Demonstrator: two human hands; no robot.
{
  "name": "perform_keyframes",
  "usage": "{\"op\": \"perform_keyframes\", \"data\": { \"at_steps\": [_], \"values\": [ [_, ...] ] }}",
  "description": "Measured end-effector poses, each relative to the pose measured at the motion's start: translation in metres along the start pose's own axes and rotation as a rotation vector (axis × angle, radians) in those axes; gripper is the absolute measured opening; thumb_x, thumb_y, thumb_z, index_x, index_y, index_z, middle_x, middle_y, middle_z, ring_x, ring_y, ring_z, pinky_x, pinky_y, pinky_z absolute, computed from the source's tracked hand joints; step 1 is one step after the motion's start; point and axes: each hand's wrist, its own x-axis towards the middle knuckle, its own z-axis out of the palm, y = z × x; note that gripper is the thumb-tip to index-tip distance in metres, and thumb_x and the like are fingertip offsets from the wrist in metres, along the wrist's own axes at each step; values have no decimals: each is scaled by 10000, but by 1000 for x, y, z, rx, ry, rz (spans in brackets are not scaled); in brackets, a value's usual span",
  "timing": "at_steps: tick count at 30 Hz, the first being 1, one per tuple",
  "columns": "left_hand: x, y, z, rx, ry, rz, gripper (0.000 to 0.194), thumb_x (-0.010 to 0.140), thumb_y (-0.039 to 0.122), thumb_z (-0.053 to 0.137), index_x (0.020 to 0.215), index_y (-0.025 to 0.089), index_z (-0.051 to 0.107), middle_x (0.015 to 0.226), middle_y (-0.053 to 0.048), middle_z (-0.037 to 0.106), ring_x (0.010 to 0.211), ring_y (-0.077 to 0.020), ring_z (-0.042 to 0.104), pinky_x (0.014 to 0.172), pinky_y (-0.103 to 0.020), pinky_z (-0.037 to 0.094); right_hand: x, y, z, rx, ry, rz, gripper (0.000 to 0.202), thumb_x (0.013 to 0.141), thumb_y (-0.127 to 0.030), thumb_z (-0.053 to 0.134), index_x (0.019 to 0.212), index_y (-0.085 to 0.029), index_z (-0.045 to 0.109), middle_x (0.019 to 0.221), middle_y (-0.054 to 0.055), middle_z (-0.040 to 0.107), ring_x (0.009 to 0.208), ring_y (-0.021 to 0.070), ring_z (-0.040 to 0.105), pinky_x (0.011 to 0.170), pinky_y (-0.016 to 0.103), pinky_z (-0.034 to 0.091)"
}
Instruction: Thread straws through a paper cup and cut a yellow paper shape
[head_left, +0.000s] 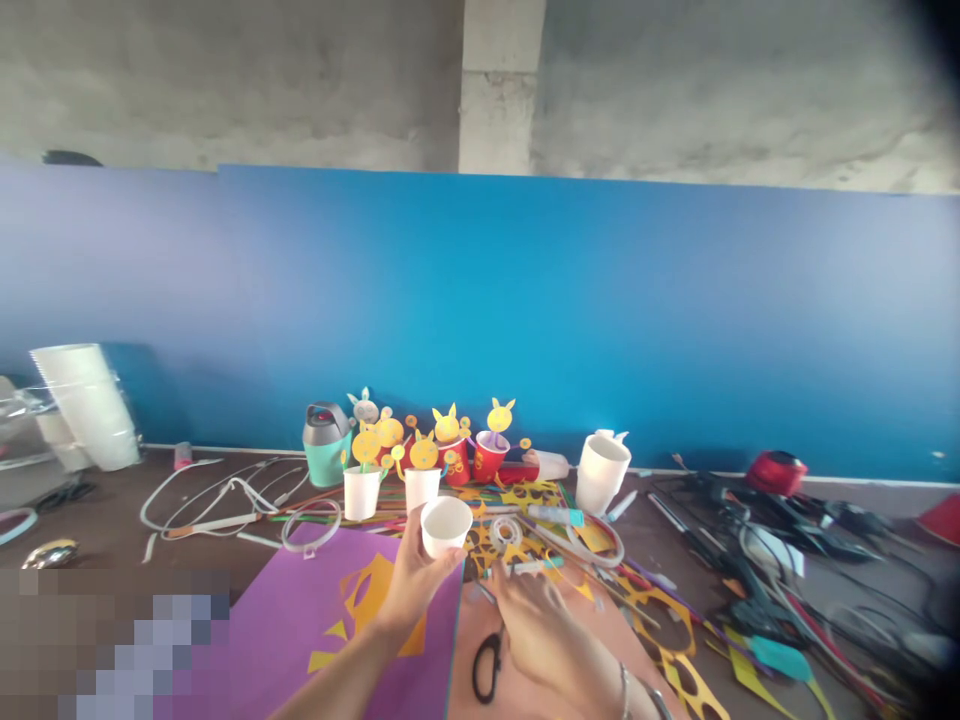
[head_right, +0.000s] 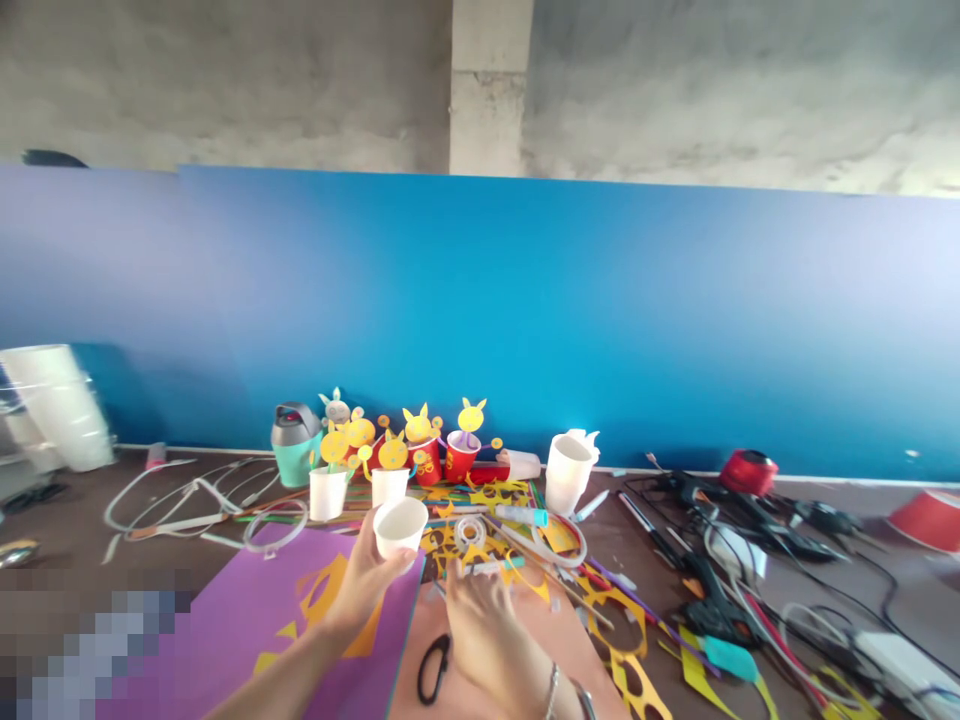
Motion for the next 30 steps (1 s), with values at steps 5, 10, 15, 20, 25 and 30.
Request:
{"op": "perform_keyframes", "data": {
  "at_steps": [5,10,15,20,25,30],
  "values": [
    [2,2,1,-18,10,-12,602,636,355,858,1132,202,553,1017,-61,690,948,-233,655,846,-333,532,-5,20,-41,131,-20,-15,627,808,-54,445,1432,-100,470,1334,196,624,1182,324,612,961,396,484],
    [1,-2,3,7,-41,-6,551,665,345,847,1103,195,548,1014,-53,664,939,-222,653,830,-327,544,-4,36,-72,342,123,-44,523,794,-92,470,1285,-246,562,1174,58,701,1047,220,667,892,329,498],
    [-5,-5,5,-8,-198,-7,582,699,308,833,1181,208,524,1127,-89,658,1032,-256,648,858,-357,553,6,16,-70,383,190,-178,606,798,-44,467,1340,-287,585,1257,52,677,1159,220,624,985,329,467],
    [-8,-8,2,74,-269,31,605,725,326,822,1229,211,508,1182,-104,648,1108,-280,628,921,-379,535,3,-2,-67,218,168,-133,547,810,-37,452,1253,-281,659,1196,79,670,1091,242,650,884,312,489],
    [-10,-9,0,202,-288,67,596,732,343,816,1236,224,520,1183,-87,662,1065,-272,647,905,-365,539,-1,-5,-67,155,159,-101,462,815,-85,483,1188,-276,676,1126,64,678,961,229,682,753,282,475],
    [-10,-6,0,238,-288,77,575,745,349,805,1228,222,518,1170,-83,665,1048,-264,650,895,-361,537,-4,-7,-67,138,136,-107,422,868,-134,463,1216,-277,654,1147,74,662,920,223,684,723,285,455]
  ]
}}
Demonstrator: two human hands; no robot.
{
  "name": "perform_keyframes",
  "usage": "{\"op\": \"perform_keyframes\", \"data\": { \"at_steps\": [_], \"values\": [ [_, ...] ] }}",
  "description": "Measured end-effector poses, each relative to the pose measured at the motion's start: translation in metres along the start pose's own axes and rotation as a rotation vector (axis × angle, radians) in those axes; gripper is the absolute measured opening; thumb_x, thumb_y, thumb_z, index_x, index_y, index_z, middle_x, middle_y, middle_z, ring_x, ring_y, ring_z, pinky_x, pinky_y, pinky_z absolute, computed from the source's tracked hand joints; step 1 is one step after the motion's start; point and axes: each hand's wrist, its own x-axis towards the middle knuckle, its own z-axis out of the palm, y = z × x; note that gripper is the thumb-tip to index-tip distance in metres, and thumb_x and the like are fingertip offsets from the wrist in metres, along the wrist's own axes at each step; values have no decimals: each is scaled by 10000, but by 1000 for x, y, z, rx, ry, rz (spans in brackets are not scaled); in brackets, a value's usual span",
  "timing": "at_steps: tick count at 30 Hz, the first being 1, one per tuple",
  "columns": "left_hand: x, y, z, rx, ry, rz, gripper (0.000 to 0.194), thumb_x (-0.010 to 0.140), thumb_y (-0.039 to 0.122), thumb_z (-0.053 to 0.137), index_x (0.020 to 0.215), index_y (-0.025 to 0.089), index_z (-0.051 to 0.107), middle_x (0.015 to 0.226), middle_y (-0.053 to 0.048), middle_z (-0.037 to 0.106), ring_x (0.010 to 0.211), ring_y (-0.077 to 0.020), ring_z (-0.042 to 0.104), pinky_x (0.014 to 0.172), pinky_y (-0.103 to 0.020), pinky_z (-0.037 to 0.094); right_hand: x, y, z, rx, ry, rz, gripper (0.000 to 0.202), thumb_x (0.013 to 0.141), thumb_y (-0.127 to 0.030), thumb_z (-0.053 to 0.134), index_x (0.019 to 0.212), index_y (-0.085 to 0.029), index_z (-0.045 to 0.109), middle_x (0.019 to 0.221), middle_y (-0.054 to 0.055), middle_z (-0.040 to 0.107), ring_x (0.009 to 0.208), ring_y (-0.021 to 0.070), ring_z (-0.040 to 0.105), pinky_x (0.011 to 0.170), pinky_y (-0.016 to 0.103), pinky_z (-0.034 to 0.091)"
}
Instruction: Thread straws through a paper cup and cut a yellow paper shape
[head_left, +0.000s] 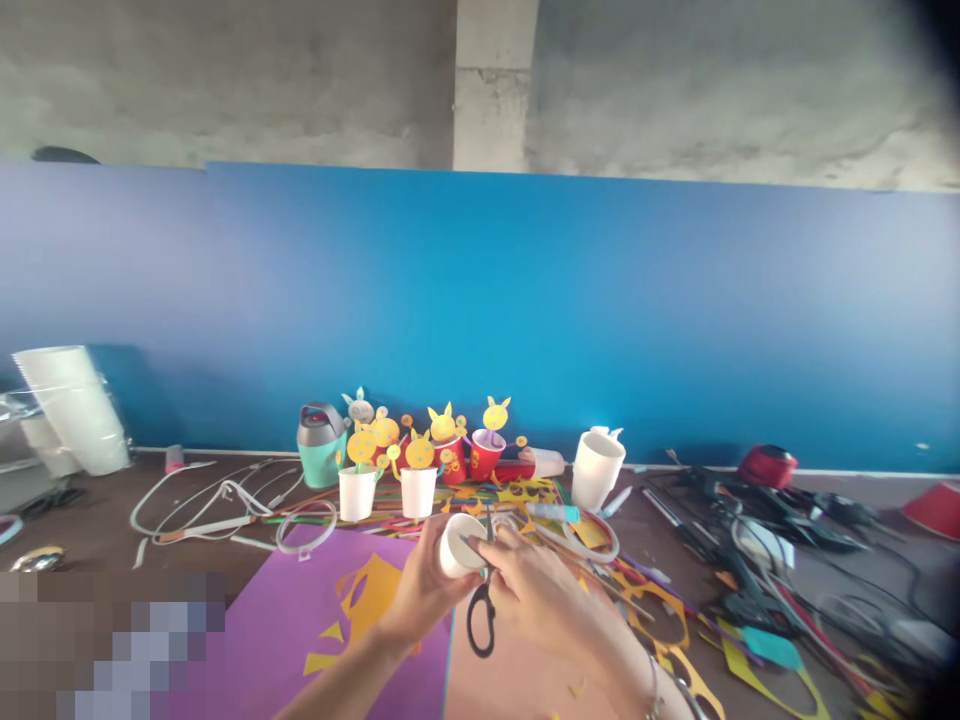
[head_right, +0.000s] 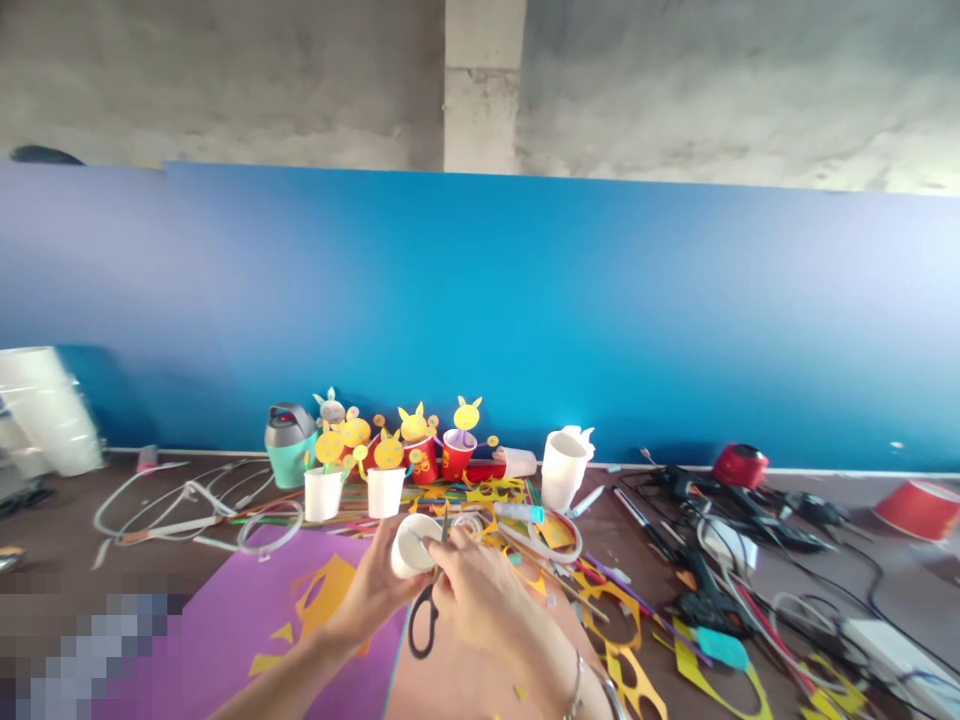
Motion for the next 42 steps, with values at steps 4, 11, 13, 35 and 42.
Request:
{"op": "perform_keyframes", "data": {
  "at_steps": [4,11,13,35,42],
  "values": [
    [0,1,0,-26,-17,-16,556,760,357,793,1214,217,504,1146,-79,656,1033,-254,642,891,-363,533,-1,1,3,31,-2,-7,392,929,-171,433,1254,-270,628,1092,75,652,928,221,674,733,287,454],
    [2,-3,-1,33,-15,10,555,761,387,776,1207,211,495,1123,-83,652,1016,-258,649,864,-365,542,3,3,12,63,24,10,382,931,-122,417,1182,-285,653,1087,68,644,913,192,667,699,255,433],
    [2,-3,-1,125,12,24,545,758,384,773,1204,214,510,1124,-86,663,1003,-262,658,863,-373,543,5,3,14,66,30,17,356,923,-114,420,1121,-276,668,1067,64,650,892,187,664,701,255,430],
    [-1,0,0,560,-3,225,509,716,285,780,1197,272,612,1088,-87,724,1021,-316,675,903,-416,519,11,2,4,289,-35,83,343,831,-60,427,901,-199,732,818,22,728,755,165,669,637,225,415],
    [13,-8,-10,307,450,-115,516,723,428,763,1137,194,561,1034,-102,695,928,-305,675,785,-414,530,1,16,-1,211,-1,212,423,869,-80,435,1176,-206,697,1118,74,747,1068,231,677,890,301,481]
  ]
}}
